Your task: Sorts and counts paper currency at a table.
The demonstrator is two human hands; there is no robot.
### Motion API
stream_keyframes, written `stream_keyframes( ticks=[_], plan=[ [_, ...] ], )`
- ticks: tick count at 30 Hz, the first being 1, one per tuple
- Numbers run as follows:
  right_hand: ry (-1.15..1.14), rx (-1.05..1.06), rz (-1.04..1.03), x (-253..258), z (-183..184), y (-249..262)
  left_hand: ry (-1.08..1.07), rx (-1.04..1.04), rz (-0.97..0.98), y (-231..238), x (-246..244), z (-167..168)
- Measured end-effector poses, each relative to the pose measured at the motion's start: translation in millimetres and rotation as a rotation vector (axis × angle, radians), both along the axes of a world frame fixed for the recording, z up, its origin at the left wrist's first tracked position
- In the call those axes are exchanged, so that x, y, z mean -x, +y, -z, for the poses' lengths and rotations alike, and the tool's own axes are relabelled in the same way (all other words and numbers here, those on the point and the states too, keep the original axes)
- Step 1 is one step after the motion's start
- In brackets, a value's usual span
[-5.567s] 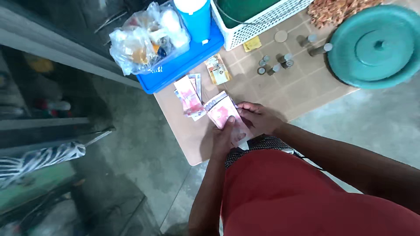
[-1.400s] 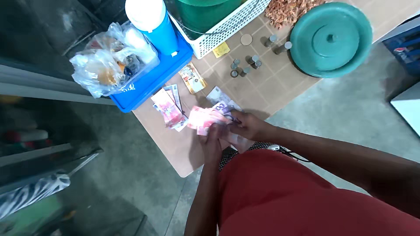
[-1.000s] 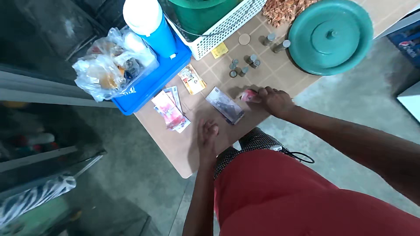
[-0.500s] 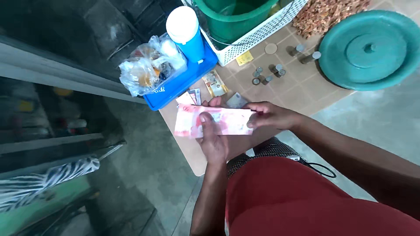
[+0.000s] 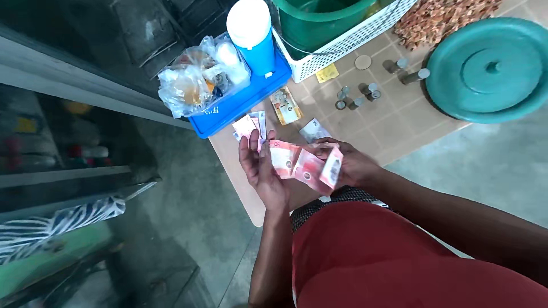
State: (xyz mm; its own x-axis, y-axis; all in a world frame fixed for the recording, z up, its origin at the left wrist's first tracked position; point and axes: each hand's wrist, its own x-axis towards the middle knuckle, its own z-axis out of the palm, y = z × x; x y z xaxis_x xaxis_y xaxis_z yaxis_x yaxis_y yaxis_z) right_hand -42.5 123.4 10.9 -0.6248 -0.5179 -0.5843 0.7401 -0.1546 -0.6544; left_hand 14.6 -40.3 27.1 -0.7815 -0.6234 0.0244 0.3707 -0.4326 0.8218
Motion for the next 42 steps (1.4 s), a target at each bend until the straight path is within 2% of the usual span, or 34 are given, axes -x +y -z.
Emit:
stream_keyframes(
  ticks=[4,8,11,16,21,24,28,31,38,42],
  plan=[
    [-0.076,-0.223,0.015,-7,15,3,-0.219,-0.172,0.039,-3,-5,42],
    [-0.006,-0.158,-0.030,-3,35,10,-0.332,-0.192,0.127,11,-15,61],
    [0.051,-0.101,-0.047,3,38,12,-0.253,-0.184,0.144,14,-22,59],
    [0.009,-0.071,-0.014,6,34,10,-0.156,-0.218,0.117,4,-36,52],
    [0.027,-0.059,-0.021,-5,34,1,-0.224,-0.261,0.112,31,-45,60],
    [0.062,-0.071,-0.083,-15,36,-2,-0.303,-0.211,0.052,43,-36,51],
    [0.299,-0.020,-0.135,-22,42,6,-0.285,-0.200,0.017,37,-28,51],
    [0.217,0.012,-0.098,-18,44,7,-0.301,-0.262,0.052,34,-28,49],
    [0.287,-0.082,-0.155,-10,44,10,-0.419,-0.157,0.016,42,-23,56],
    [0.345,-0.161,-0.187,-8,40,11,-0.530,-0.191,0.059,43,-22,49]
  ],
)
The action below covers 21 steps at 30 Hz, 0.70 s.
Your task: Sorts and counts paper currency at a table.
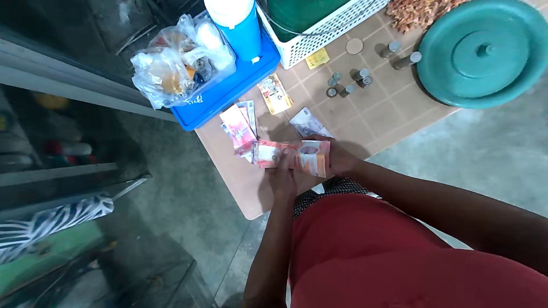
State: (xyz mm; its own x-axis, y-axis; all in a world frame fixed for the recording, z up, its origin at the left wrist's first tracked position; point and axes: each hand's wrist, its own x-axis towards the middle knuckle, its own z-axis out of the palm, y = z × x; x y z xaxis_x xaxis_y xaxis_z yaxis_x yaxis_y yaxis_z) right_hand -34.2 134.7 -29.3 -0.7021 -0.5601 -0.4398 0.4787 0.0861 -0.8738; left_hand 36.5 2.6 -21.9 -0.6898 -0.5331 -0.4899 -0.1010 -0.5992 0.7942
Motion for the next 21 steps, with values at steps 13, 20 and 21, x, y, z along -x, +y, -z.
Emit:
stream_keyframes(
  ticks=[13,20,21],
  plan=[
    [-0.154,-0.138,0.079,6,-8,6,0.012,0.282,-0.053,0,-10,8],
    [0.043,-0.176,0.003,6,-11,4,0.058,0.343,-0.070,3,-12,8],
    [0.070,-0.160,0.009,6,-10,4,0.069,0.338,-0.075,3,-12,7]
  ],
)
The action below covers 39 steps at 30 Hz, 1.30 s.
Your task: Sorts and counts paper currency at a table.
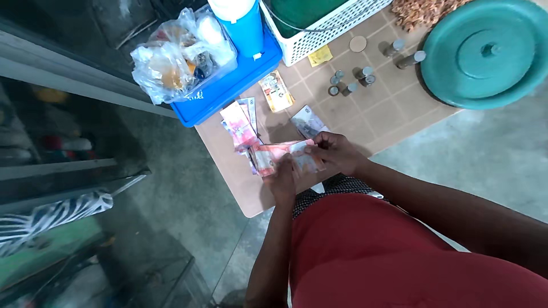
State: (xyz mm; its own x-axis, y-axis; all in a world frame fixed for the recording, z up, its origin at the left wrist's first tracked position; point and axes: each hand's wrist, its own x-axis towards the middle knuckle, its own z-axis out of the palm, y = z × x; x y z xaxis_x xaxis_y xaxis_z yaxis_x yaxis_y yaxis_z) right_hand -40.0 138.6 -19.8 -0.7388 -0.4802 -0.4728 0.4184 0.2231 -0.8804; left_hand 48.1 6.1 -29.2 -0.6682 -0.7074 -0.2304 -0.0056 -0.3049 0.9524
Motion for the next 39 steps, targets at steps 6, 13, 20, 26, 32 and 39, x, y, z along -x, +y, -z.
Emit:
stream_keyframes(
  ticks=[6,13,20,26,32,39],
  plan=[
    [0.230,0.036,0.015,-3,4,4,0.081,-0.052,0.051,1,-3,-4],
    [0.418,0.178,0.278,5,0,5,-0.036,-0.022,0.062,5,-9,-3],
    [0.351,0.256,-0.206,34,-43,32,-0.089,-0.185,0.368,-8,-21,-5],
    [0.879,-0.121,-0.291,6,-10,-10,-0.108,-0.156,0.638,6,-21,-21],
    [1.099,-0.151,-0.243,-5,-2,-14,0.041,-0.514,0.538,1,-32,-19],
    [0.489,0.010,-0.222,-16,-8,-16,0.119,-0.424,0.164,11,-10,-22]
  ],
)
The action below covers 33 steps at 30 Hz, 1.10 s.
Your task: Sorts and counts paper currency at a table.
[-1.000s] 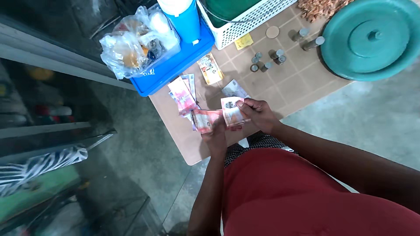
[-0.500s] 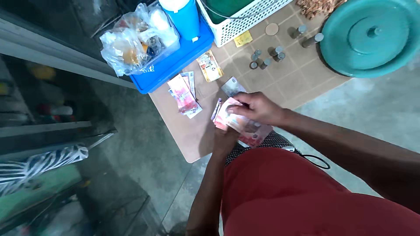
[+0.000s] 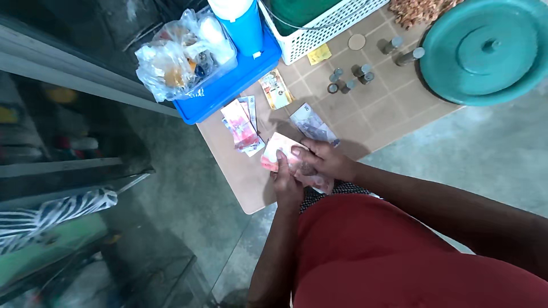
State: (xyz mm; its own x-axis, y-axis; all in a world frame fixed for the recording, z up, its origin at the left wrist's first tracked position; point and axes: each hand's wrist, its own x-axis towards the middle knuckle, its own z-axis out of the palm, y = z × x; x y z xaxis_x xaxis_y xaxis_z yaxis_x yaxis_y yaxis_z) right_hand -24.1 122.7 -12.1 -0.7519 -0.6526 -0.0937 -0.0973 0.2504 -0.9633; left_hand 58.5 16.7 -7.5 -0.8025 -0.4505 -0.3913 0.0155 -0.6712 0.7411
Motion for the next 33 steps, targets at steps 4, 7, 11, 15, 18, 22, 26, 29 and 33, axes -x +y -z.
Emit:
stream_keyframes(
  ticks=[4,7,11,15,18,22,26,29,33],
  plan=[
    [-0.015,-0.003,-0.109,-6,3,9,0.115,0.272,-0.061,-12,6,18],
    [0.142,-0.097,-0.149,-12,9,13,0.079,0.607,-0.135,-16,15,20],
    [-0.073,-0.028,-0.097,-7,-4,16,-0.037,-0.042,-0.126,-33,28,-4],
    [-0.509,0.041,-0.037,5,-21,10,0.156,-0.147,0.182,-37,17,5],
    [-0.748,0.134,0.057,4,-12,7,0.060,-0.087,0.064,-20,18,-1],
    [-1.032,0.368,0.127,-6,1,8,0.140,-0.289,-0.054,-22,26,0],
    [-0.986,0.333,0.148,-9,-5,0,0.175,-0.355,-0.020,-19,31,-7],
    [-0.784,0.158,0.170,-8,-13,4,0.104,-0.178,-0.110,-25,31,-6],
    [-0.282,0.132,0.146,-24,-17,2,0.116,0.621,-0.232,-34,27,7]
  ],
)
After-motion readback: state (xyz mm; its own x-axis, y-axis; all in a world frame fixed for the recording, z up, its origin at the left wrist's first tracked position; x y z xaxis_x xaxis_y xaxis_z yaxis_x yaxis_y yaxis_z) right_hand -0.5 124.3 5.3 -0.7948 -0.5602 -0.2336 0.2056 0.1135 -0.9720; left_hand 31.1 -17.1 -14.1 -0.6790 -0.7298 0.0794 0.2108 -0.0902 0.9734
